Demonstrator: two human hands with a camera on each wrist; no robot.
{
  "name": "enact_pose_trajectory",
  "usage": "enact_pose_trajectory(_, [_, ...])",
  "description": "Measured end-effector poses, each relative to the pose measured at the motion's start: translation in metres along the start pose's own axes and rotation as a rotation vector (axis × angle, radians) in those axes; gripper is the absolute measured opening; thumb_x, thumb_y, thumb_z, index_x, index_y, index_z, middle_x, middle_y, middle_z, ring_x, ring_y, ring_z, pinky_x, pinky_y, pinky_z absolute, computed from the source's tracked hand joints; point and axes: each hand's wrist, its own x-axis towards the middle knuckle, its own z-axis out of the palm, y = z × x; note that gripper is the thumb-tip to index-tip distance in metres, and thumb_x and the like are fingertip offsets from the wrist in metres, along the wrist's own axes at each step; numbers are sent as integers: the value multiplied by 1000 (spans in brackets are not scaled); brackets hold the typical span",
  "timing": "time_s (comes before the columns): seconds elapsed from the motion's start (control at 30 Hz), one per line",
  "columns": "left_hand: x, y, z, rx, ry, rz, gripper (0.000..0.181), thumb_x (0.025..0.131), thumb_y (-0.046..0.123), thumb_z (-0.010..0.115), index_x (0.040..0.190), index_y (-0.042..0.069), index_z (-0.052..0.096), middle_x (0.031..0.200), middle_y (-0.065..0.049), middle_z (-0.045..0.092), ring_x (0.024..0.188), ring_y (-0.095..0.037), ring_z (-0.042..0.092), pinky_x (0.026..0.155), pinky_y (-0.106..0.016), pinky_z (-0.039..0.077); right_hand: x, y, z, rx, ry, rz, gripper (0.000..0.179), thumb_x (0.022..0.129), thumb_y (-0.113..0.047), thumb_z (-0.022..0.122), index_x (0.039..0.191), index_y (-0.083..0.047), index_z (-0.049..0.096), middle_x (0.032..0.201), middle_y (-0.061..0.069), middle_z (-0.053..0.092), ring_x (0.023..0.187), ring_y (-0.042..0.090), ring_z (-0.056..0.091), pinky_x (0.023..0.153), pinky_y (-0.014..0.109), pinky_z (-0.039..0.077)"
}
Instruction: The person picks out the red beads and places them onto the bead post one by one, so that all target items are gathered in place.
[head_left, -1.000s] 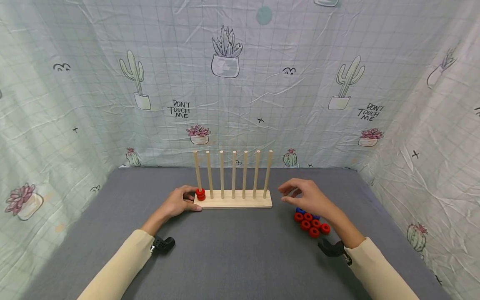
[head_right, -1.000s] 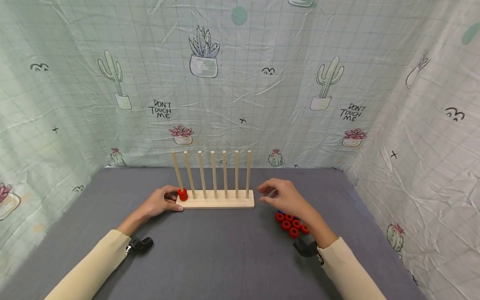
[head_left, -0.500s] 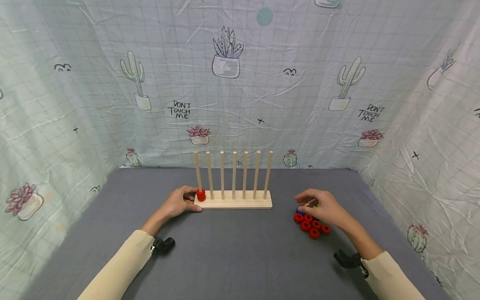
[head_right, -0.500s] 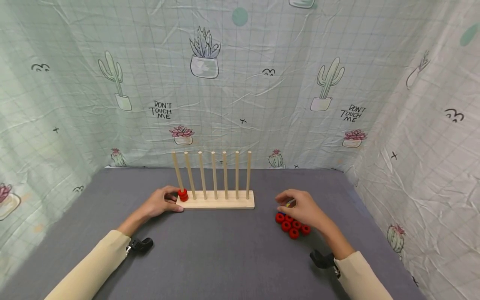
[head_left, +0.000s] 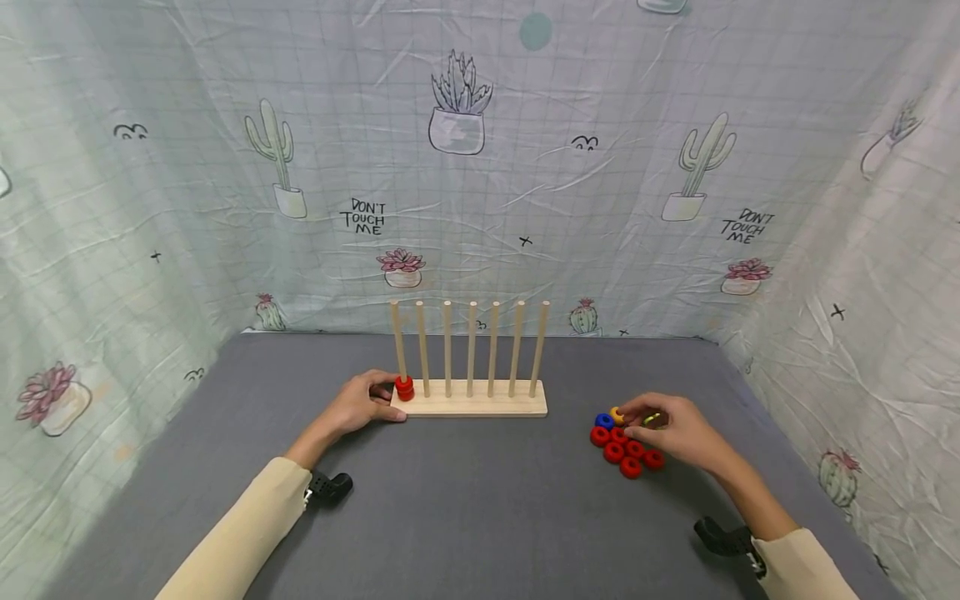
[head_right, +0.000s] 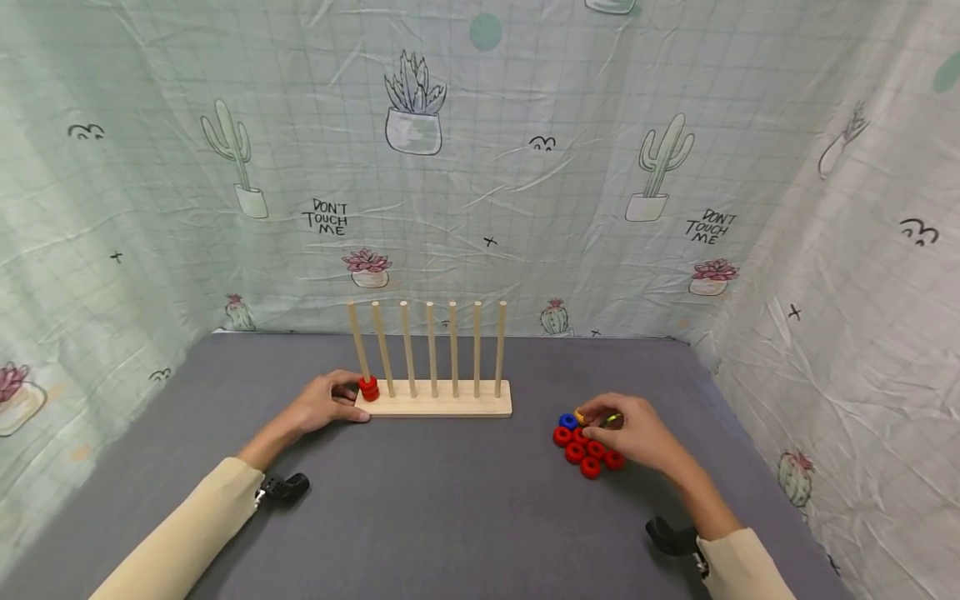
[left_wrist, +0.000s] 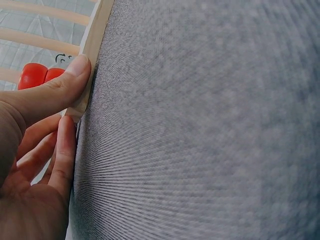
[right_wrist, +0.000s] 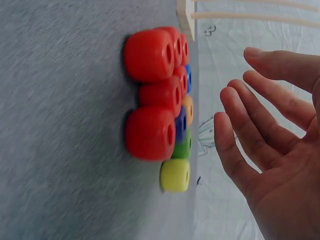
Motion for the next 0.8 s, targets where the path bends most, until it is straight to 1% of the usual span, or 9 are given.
enact_pose_trajectory(0.17, [0,1,0,-4,0,-1,76,76,21,94,141,-1,60,129,-19,63,105,-28,64,82,-33,52,-11,8,-4,-13,2,7,22,91,-11,79,111,-5,75,102,9,76,87,1,67,74,26,59])
enact_pose_trajectory(0.37, [1,0,1,-2,3,6,76,76,21,94,141,-1,61,128,-19,63,104,-27,65,82,-33,53,-21,17,-6,12,4,11,22,90,-10,80,111,-5,75,101,11,76,85,2,67,73,26,58])
enact_pose_trajectory(0.57, [2,0,1,-8,1,5,76,76,21,94,141,-1,61,130,-19,63,105,-28,65,82,-33,53,-28,23,-10,25,-15,24,22,90,-8,79,111,-3,74,102,13,76,86,0,67,72,26,59])
enact_pose_trajectory(0.67, [2,0,1,-4,2,1,76,76,21,94,141,-1,60,129,-19,63,105,-27,65,82,-33,53,-30,26,-11,40,-48,43,24,90,-10,80,112,-2,74,104,13,76,88,1,67,73,25,59])
enact_pose_trajectory(0.8, [1,1,0,-4,3,2,77,75,20,94,141,-1,60,126,-19,64,104,-27,65,82,-33,53,-33,32,-11,78,-128,81,28,90,-13,80,114,-1,73,106,15,74,89,1,67,73,25,59])
